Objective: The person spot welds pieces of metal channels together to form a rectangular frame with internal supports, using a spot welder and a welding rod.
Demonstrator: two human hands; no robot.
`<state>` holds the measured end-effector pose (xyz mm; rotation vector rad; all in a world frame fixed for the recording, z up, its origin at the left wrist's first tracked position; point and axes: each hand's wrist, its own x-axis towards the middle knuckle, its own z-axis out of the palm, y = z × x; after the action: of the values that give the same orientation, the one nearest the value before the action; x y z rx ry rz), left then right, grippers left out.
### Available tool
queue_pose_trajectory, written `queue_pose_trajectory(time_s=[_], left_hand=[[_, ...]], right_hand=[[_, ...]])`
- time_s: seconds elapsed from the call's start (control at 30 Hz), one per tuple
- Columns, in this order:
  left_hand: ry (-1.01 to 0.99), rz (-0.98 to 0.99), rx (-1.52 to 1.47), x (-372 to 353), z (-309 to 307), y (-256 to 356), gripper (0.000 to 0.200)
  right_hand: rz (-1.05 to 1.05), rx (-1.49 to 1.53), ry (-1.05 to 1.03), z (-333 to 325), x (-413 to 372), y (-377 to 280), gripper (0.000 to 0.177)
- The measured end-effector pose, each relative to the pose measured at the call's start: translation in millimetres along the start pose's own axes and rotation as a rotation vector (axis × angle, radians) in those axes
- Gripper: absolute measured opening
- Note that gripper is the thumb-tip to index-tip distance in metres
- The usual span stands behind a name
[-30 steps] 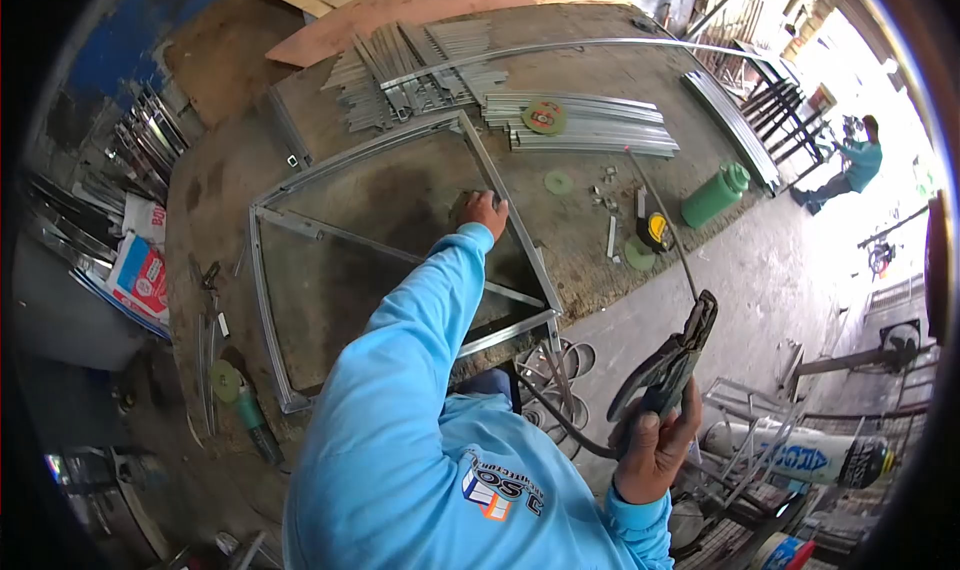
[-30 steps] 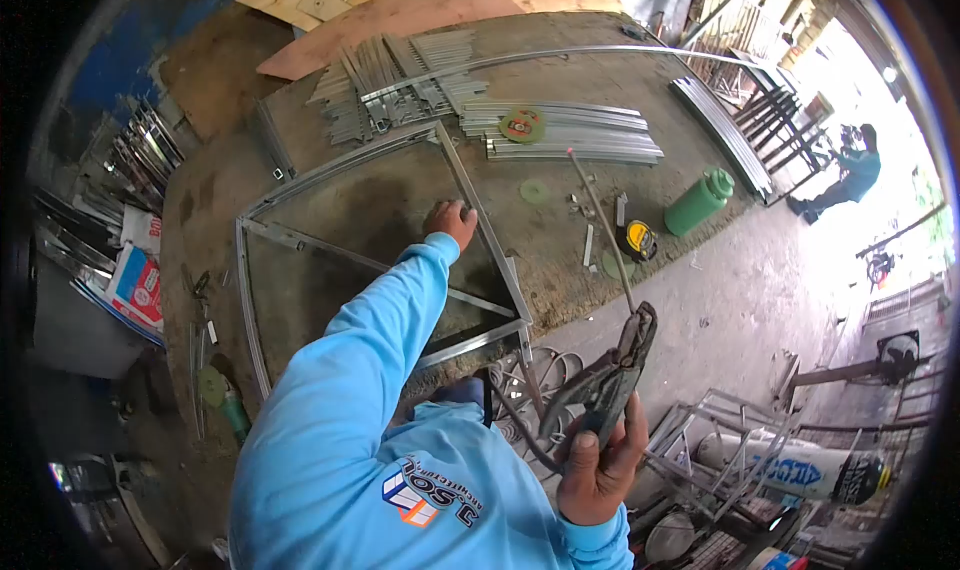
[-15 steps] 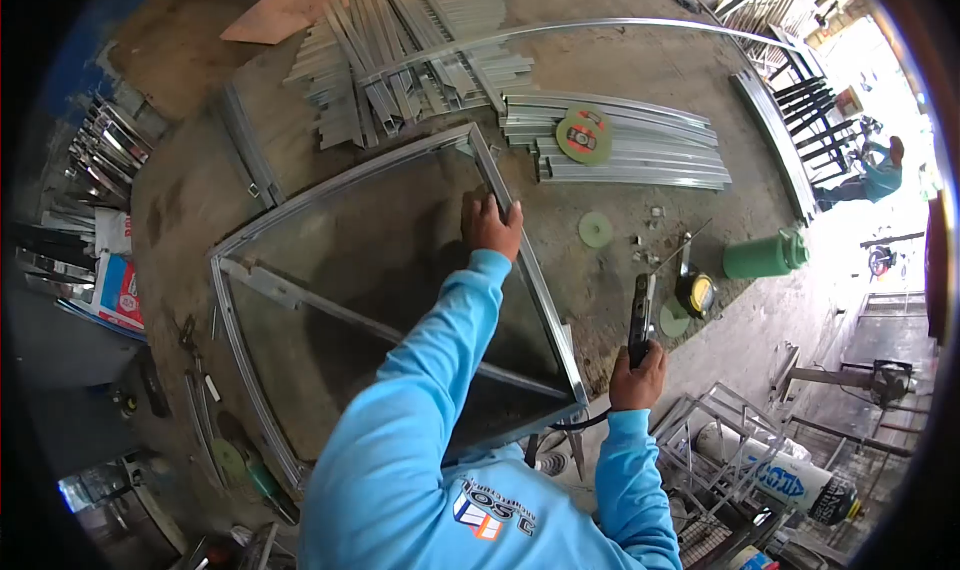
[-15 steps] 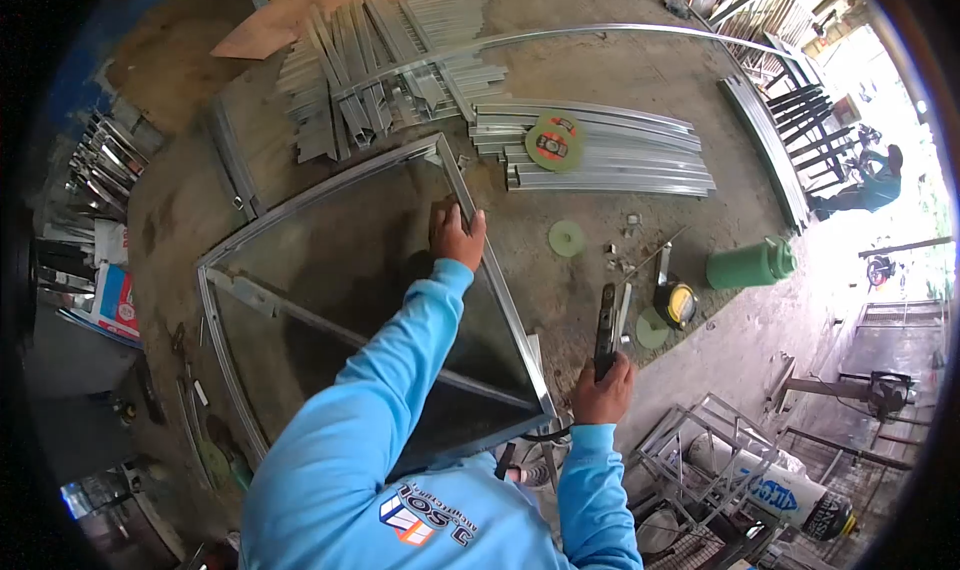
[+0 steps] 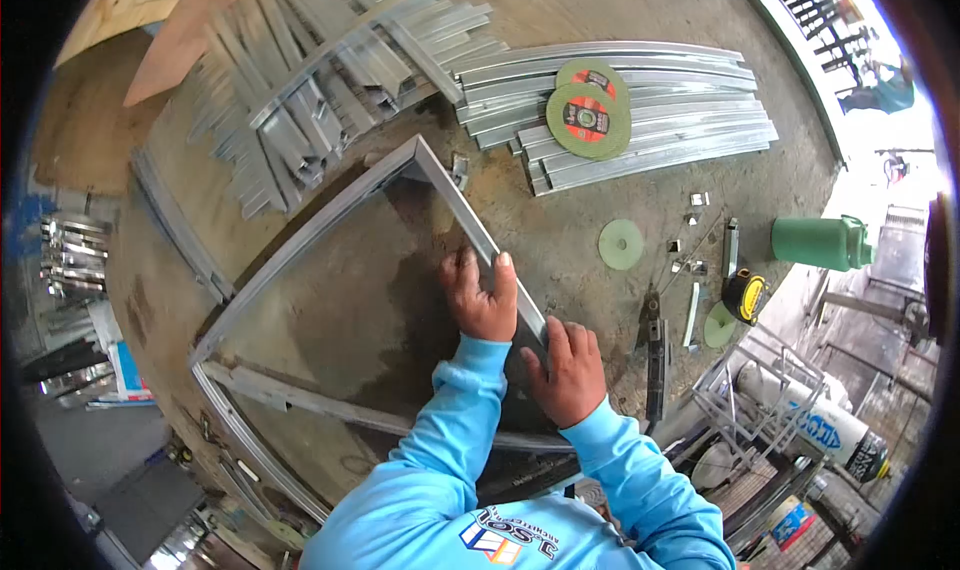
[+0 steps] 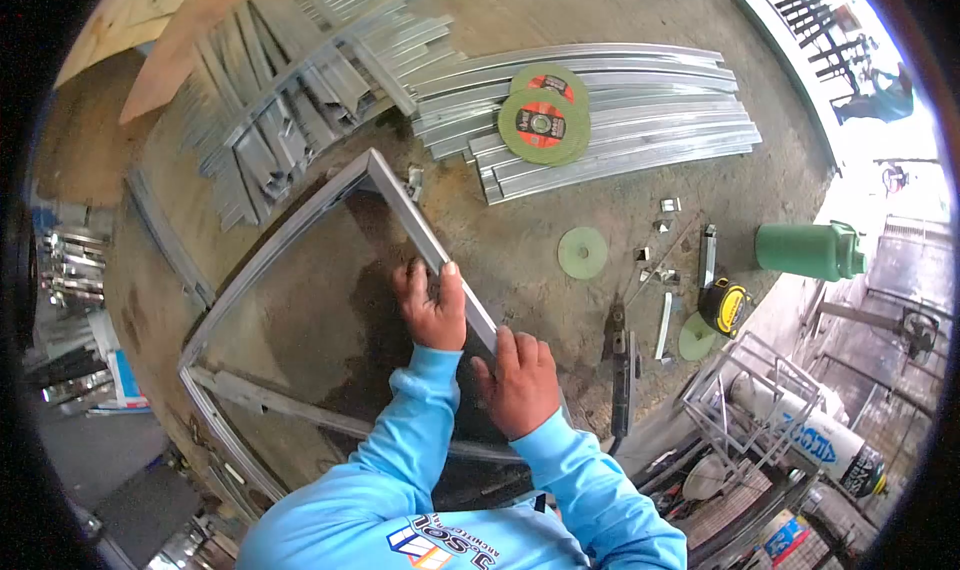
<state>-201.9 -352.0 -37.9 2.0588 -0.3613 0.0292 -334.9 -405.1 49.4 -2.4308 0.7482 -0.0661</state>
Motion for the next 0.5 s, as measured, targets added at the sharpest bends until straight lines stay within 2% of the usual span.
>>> queue_pose_trajectory(time_s=[0.17,0.27,0.5], left_hand=[[-0.072,-0.052,-0.043,0.9,-4.1,6.2,0.039],[-0.038,-0.149,-0.155,-2.9,-1.0,5.0,0.039],[-0.068,-0.060,-0.055,-2.6,-2.8,1.8,0.034]], right_hand=[[0.037,-0.001,0.026,14.3,0.5,10.0,0.042],[0.030,-0.008,0.037,17.9,0.9,13.6,0.042],[0.020,-0.043,-0.033,18.1,-1.2,15.8,0.045]])
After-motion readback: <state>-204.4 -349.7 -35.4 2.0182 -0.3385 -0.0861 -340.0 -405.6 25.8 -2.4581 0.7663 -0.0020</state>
